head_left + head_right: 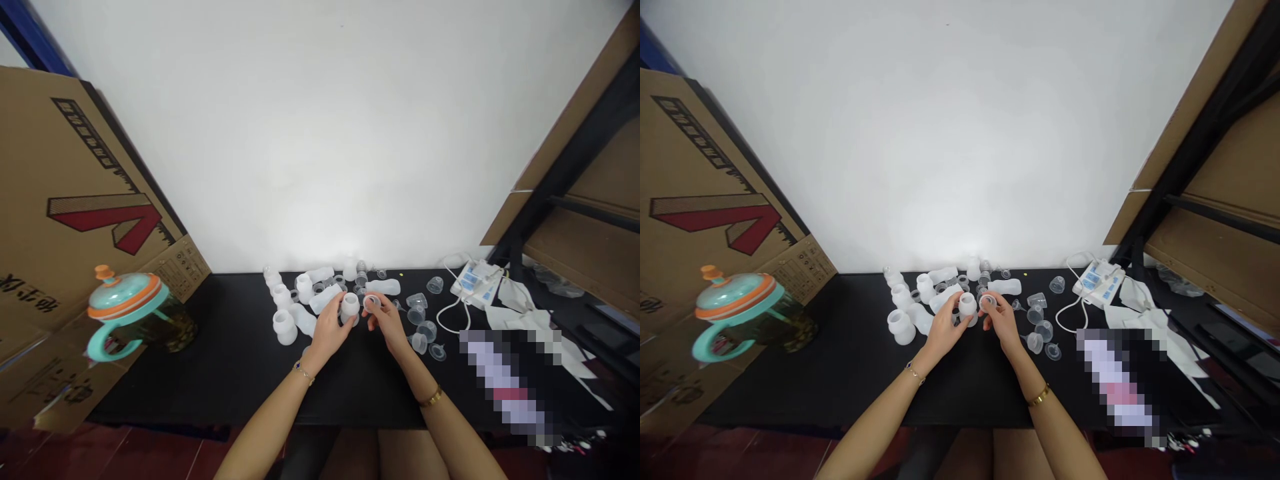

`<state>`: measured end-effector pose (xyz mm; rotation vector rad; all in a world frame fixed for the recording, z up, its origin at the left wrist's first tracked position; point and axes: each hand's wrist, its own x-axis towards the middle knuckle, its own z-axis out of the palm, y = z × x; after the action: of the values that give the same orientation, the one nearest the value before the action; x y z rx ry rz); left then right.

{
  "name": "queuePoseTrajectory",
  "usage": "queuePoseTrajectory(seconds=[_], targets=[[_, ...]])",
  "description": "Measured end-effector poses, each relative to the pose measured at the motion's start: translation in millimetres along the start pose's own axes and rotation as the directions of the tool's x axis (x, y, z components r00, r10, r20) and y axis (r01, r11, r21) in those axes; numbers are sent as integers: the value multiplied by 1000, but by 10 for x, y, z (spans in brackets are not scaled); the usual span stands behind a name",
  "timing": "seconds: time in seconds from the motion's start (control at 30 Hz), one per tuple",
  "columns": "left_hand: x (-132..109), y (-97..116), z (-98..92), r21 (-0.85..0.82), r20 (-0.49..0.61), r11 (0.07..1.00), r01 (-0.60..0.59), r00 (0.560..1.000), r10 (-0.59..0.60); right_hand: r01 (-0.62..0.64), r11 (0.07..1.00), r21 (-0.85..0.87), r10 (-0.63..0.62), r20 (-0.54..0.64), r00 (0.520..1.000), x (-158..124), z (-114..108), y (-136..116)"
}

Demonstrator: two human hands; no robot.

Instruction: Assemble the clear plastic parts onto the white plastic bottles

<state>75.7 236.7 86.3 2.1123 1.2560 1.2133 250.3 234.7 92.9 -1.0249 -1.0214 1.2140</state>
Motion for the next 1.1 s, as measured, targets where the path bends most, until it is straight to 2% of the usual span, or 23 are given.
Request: queuePoseTrajectory(seconds=[0.23, 0.47, 0.67, 0.93, 1.1], targets=[[6, 23, -14, -23, -23, 999, -30, 999, 30, 24, 1000, 0, -24, -14, 1000, 20, -15, 30], [12, 58, -39, -48, -23, 998, -47, 999, 46, -54, 997, 62, 56, -43, 997, 14, -5, 17], [6, 80, -37, -56, -26, 996, -68, 997, 67, -16, 999, 48, 18, -41, 999, 19, -15, 33], [3, 93, -45, -63, -25, 994, -89, 996, 87, -93, 992, 89, 99, -62, 993, 52, -16, 44], [1, 107, -51, -55, -28, 993, -100, 995, 99, -58, 994, 89, 64, -69, 996, 52, -15, 66]])
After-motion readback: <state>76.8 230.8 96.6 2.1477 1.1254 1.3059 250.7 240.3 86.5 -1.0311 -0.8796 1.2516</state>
